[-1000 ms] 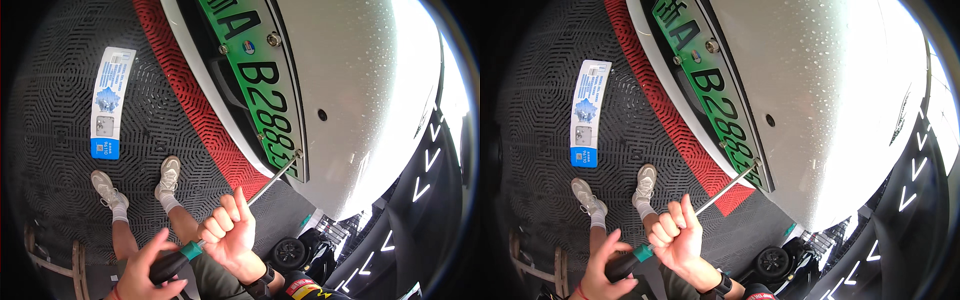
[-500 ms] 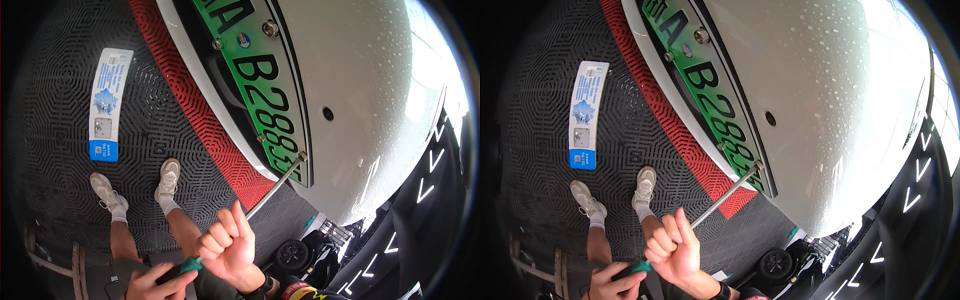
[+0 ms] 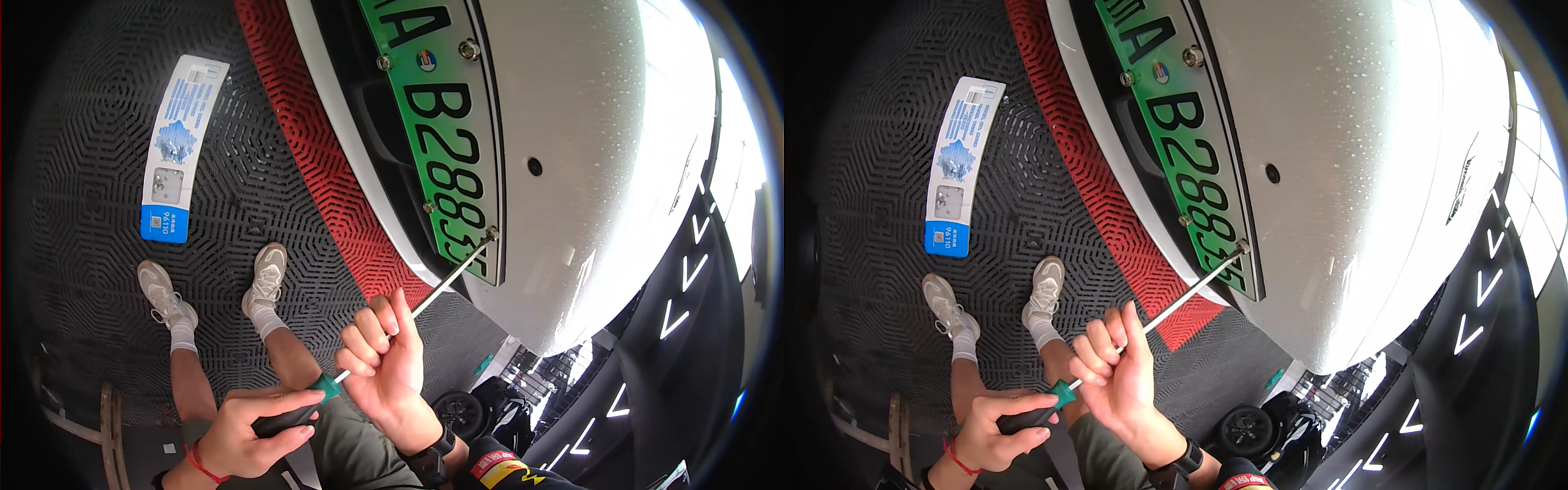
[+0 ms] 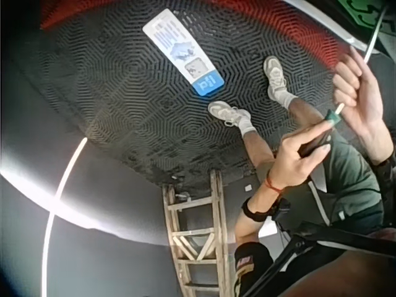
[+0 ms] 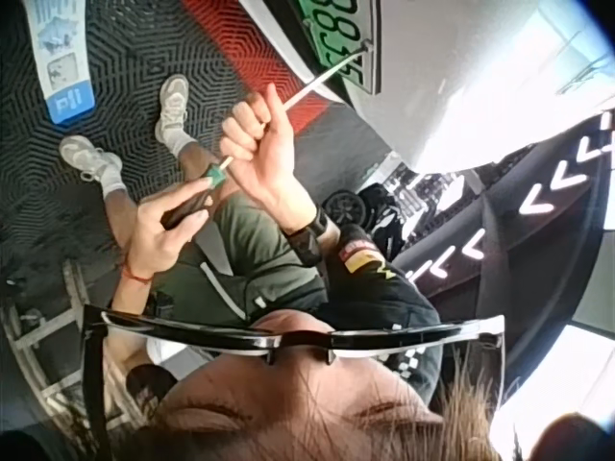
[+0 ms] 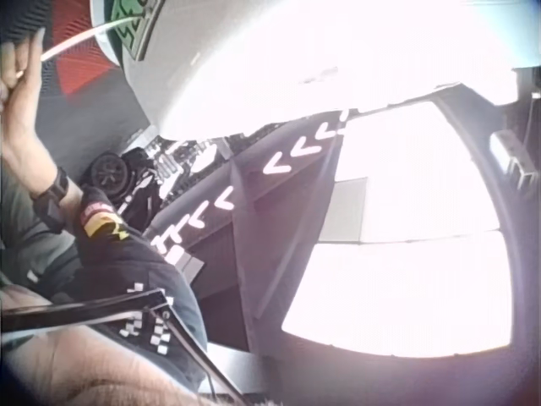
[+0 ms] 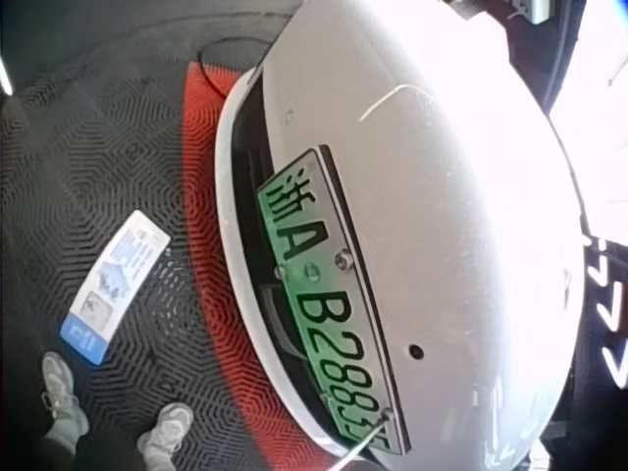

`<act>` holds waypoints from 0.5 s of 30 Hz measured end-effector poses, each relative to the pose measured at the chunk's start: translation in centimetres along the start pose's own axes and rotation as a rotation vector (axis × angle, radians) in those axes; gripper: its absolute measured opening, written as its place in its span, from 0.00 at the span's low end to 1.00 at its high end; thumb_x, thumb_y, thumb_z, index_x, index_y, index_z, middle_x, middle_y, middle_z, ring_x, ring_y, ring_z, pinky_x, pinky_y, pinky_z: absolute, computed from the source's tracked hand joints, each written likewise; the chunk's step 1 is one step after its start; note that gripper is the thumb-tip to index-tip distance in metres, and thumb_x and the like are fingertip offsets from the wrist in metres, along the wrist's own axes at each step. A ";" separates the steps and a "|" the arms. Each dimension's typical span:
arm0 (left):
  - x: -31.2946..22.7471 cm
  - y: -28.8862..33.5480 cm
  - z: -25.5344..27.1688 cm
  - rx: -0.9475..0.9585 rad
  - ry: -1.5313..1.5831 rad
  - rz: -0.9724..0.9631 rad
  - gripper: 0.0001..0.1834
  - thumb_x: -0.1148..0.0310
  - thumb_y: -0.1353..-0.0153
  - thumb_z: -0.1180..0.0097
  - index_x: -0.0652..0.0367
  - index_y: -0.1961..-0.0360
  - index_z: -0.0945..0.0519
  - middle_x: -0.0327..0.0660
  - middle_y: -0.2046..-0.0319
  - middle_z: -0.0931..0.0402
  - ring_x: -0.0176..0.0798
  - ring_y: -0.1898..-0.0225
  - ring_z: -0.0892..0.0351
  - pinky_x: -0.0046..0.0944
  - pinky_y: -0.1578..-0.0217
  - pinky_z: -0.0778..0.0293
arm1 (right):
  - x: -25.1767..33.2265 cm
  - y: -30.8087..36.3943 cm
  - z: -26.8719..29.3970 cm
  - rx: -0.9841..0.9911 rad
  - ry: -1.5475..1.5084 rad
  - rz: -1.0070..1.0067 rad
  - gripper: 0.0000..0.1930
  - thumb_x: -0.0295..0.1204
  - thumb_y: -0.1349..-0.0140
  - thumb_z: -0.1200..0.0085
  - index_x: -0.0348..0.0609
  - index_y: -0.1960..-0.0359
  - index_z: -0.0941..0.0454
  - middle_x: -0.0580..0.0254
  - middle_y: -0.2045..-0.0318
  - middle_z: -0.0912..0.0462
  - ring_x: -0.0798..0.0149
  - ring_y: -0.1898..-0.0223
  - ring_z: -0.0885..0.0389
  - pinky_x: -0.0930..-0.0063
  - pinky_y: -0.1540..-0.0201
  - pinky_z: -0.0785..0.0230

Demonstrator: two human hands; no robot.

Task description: Remove the front license plate from a car using a screwdriver.

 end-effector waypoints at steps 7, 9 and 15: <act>-0.5 0.1 -0.3 -0.050 -0.138 -0.141 0.19 0.80 0.49 0.41 0.69 0.53 0.22 0.47 0.67 0.20 0.34 0.75 0.22 0.31 0.73 0.26 | -0.2 0.2 0.5 -0.032 0.019 -0.009 0.21 0.45 0.27 0.66 0.52 0.80 0.43 0.75 0.86 0.49 0.77 0.85 0.54 0.82 0.84 0.58; -0.9 0.1 -0.4 -0.058 -0.214 -0.170 0.19 0.79 0.51 0.41 0.69 0.54 0.21 0.48 0.69 0.20 0.36 0.74 0.21 0.33 0.72 0.25 | -0.2 0.2 0.5 -0.021 0.006 -0.022 0.21 0.45 0.27 0.67 0.52 0.79 0.43 0.75 0.86 0.49 0.77 0.85 0.54 0.82 0.84 0.58; -1.8 -0.1 -0.4 -0.102 -0.263 -0.195 0.17 0.79 0.50 0.41 0.66 0.56 0.19 0.50 0.68 0.22 0.45 0.74 0.21 0.36 0.72 0.26 | -0.2 0.2 0.7 -0.061 0.059 -0.039 0.22 0.48 0.27 0.67 0.53 0.80 0.42 0.76 0.87 0.49 0.77 0.85 0.54 0.84 0.85 0.59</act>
Point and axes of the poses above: each hand's wrist, its own y-axis away from the middle knuckle, its own z-axis out of the back of the hand, x = y × z, the point moved 10 cm from there along -y, towards the middle knuckle
